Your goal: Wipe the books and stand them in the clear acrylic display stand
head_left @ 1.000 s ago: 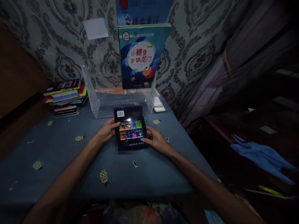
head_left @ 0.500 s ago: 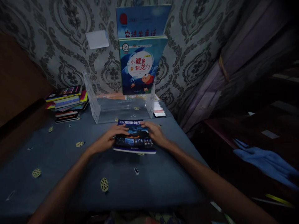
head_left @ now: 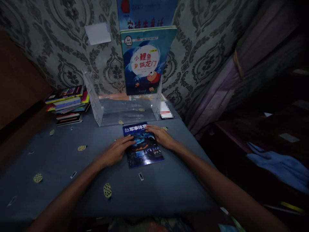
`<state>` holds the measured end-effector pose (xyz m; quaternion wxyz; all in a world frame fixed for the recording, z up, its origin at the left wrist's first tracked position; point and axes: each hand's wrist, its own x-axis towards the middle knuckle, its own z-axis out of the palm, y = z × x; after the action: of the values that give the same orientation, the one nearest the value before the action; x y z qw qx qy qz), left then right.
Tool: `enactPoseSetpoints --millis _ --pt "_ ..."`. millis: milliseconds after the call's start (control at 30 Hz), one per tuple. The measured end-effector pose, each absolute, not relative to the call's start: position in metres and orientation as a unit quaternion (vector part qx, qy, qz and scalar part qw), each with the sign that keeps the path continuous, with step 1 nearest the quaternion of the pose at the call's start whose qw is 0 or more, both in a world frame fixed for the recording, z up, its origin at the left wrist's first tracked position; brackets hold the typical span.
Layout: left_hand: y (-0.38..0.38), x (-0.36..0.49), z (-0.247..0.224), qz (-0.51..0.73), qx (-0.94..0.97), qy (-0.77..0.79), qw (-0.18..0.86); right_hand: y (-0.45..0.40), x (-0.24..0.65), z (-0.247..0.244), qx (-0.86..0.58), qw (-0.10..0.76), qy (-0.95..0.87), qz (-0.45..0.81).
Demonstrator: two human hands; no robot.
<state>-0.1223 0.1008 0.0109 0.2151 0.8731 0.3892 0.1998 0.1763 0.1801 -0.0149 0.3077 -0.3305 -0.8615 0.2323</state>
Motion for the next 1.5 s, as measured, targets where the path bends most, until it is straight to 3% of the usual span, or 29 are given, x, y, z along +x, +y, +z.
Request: enactPoseSetpoints --millis 233,500,900,1300,1500 --pt "0.143 -0.123 0.012 0.273 0.812 0.491 0.159 0.166 0.142 -0.003 -0.341 0.271 -0.885 0.167" --pt "0.149 -0.114 -0.006 0.289 0.798 0.516 0.118 0.160 0.076 0.002 -0.341 0.151 -0.918 0.135" --pt "0.147 -0.115 -0.006 0.245 0.804 0.536 0.081 0.174 0.145 -0.014 -0.461 0.195 -0.858 0.118" --pt "0.160 -0.112 -0.005 0.229 0.807 0.537 0.090 0.169 0.136 -0.026 -0.489 0.249 -0.829 0.111" --pt "0.157 -0.107 0.001 0.205 0.814 0.542 0.025 0.164 0.132 -0.028 -0.494 0.251 -0.826 0.101"
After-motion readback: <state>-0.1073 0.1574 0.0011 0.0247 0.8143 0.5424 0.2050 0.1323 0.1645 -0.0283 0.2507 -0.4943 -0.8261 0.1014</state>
